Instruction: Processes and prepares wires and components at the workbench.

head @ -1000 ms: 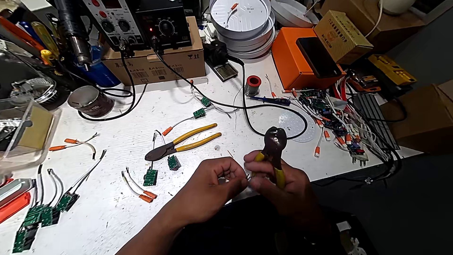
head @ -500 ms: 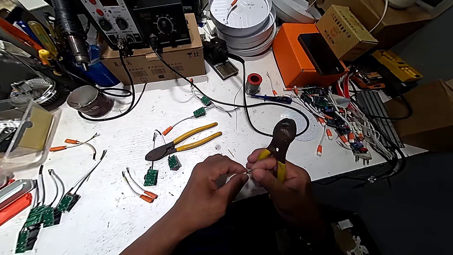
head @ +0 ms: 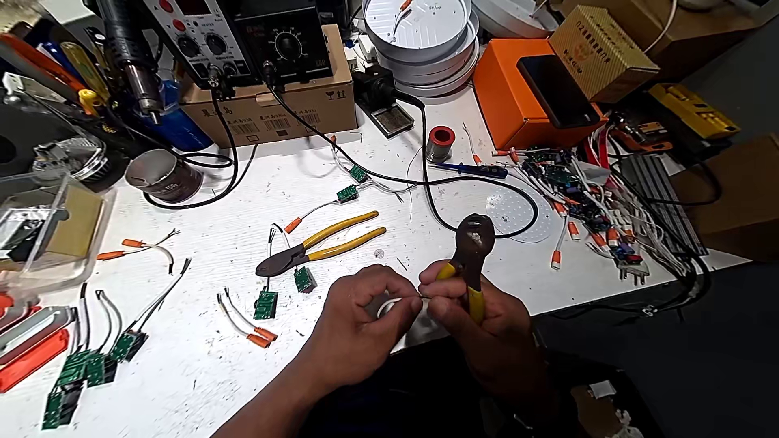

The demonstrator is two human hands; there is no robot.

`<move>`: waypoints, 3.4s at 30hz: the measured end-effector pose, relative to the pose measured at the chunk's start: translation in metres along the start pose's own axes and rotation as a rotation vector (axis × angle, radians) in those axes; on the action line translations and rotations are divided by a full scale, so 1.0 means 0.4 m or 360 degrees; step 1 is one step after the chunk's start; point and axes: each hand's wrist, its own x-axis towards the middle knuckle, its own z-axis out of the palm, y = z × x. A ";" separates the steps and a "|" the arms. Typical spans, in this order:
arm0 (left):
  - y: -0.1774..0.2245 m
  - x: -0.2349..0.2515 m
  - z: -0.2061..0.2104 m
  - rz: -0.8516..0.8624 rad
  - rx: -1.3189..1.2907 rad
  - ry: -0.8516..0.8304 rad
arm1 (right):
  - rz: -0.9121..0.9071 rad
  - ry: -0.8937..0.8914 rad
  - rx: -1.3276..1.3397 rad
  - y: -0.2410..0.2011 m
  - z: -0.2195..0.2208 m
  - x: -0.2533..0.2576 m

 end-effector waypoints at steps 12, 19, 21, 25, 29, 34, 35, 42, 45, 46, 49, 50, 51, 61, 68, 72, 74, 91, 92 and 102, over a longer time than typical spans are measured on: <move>0.006 0.022 -0.018 -0.0295 -0.0685 0.0110 | 0.0310 -0.0310 -0.0548 0.003 -0.004 -0.064; 0.014 0.023 -0.004 -0.0347 -0.0786 0.0234 | 0.0337 -0.0353 -0.0836 0.002 0.002 -0.061; 0.013 0.024 0.001 -0.0324 -0.0687 0.0280 | 0.0313 -0.0327 -0.0912 0.006 0.005 -0.060; 0.008 0.026 0.003 -0.0220 -0.0448 0.0299 | 0.0236 -0.0278 -0.0995 0.015 0.005 -0.060; 0.007 0.027 -0.002 -0.0205 -0.0348 0.0268 | 0.0350 -0.0405 -0.0897 0.002 -0.005 -0.055; 0.009 0.028 -0.013 -0.0328 -0.0378 0.0239 | 0.0417 -0.0586 -0.0699 -0.003 -0.019 -0.049; 0.010 0.027 -0.016 -0.0360 -0.0403 0.0233 | 0.0446 -0.0628 -0.0656 -0.006 -0.023 -0.047; 0.013 0.026 -0.010 -0.0412 -0.0359 0.0308 | 0.0504 -0.0708 -0.0701 -0.018 -0.026 -0.042; 0.018 0.026 -0.009 -0.0376 -0.0308 0.0303 | 0.0487 -0.0680 -0.0763 -0.019 -0.025 -0.043; 0.019 0.027 -0.008 -0.0372 -0.0307 0.0309 | 0.0485 -0.0682 -0.0774 -0.020 -0.026 -0.041; 0.017 0.028 -0.004 -0.0353 -0.0327 0.0332 | 0.0499 -0.0717 -0.0751 -0.029 -0.029 -0.035; 0.017 0.029 -0.003 -0.0353 -0.0333 0.0340 | 0.0504 -0.0736 -0.0723 -0.031 -0.031 -0.033; 0.016 0.029 -0.003 -0.0354 -0.0336 0.0350 | 0.0506 -0.0758 -0.0703 -0.031 -0.032 -0.033; 0.014 0.029 0.011 -0.0379 -0.0345 0.0439 | 0.0473 -0.0785 -0.0708 -0.029 -0.039 -0.033; 0.016 0.030 0.007 -0.0429 -0.0343 0.0417 | 0.0374 -0.0737 -0.0677 -0.021 -0.040 -0.037; 0.016 0.029 0.005 -0.0468 -0.0392 0.0409 | 0.0373 -0.0736 -0.0668 -0.023 -0.041 -0.037; 0.015 0.027 0.003 -0.0492 -0.0427 0.0392 | 0.0380 -0.0738 -0.0663 -0.023 -0.041 -0.037; 0.020 0.025 0.005 -0.0550 -0.0568 0.0391 | 0.0402 -0.0748 -0.0641 -0.032 -0.044 -0.040; 0.020 0.025 0.005 -0.0554 -0.0570 0.0388 | 0.0379 -0.0741 -0.0641 -0.031 -0.044 -0.040; 0.019 0.024 0.004 -0.0562 -0.0633 0.0401 | 0.0379 -0.0670 -0.0641 -0.032 -0.037 -0.045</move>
